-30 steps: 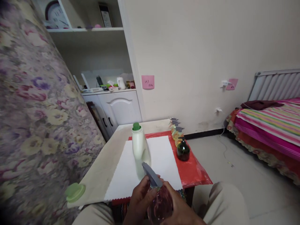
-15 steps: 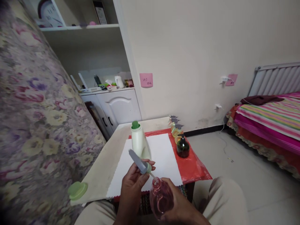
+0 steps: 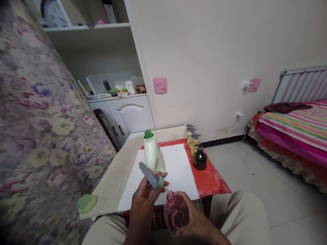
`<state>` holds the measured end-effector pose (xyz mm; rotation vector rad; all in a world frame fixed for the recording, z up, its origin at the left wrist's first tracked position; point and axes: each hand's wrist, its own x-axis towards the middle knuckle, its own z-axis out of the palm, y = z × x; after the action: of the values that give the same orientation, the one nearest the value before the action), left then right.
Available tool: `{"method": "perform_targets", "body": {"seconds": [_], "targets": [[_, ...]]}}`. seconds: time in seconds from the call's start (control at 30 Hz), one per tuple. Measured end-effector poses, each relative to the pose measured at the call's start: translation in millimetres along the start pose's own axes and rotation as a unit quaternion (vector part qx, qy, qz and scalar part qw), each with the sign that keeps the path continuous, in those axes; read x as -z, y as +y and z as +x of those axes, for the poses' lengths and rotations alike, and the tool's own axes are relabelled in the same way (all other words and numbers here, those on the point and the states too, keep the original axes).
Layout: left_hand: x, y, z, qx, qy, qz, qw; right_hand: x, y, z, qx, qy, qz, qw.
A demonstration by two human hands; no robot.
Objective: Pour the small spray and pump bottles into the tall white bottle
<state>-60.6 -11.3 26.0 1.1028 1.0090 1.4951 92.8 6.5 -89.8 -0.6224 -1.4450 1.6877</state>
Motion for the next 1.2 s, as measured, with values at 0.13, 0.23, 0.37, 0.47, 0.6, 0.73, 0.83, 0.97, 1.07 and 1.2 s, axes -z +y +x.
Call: {"method": "perform_targets", "body": {"seconds": [0.13, 0.23, 0.37, 0.47, 0.6, 0.73, 0.83, 0.97, 1.07, 1.2], "targets": [[1.9, -4, -2, -0.013, 0.005, 0.0, 1.0, 1, 3, 0, -0.001, 0.0, 0.006, 1.0], [5.4, -6, -2, -0.005, -0.034, 0.003, 0.999, 1, 3, 0, -0.006, 0.0, 0.016, 1.0], [12.0, -6, 1, -0.043, -0.012, -0.016, 0.999, 0, 1, 1, -0.002, 0.007, 0.006, 1.0], [18.0, -3, 5, -0.062, -0.001, -0.058, 0.996, 0, 2, 1, -0.009, 0.004, 0.015, 1.0], [30.4, 5, 9, -0.077, 0.029, -0.12, 0.989, 2, 10, 1, -0.012, 0.006, 0.028, 1.0], [54.1, 16, 17, -0.097, 0.079, -0.14, 0.982, 7, 23, 2, -0.011, -0.002, 0.033, 0.999], [82.4, 18, 28, -0.109, 0.115, -0.127, 0.979, 10, 29, 2, -0.02, -0.001, 0.035, 0.999], [131.3, 5, 47, -0.095, 0.148, -0.036, 0.984, 11, 30, 4, -0.022, 0.005, 0.018, 1.0], [168.4, -8, 65, -0.085, 0.172, 0.179, 0.965, 11, 28, 8, -0.012, 0.012, -0.009, 1.0], [204.8, -21, 96, -0.052, 0.174, 0.407, 0.895, 12, 25, 13, -0.01, 0.037, -0.018, 0.999]]}}
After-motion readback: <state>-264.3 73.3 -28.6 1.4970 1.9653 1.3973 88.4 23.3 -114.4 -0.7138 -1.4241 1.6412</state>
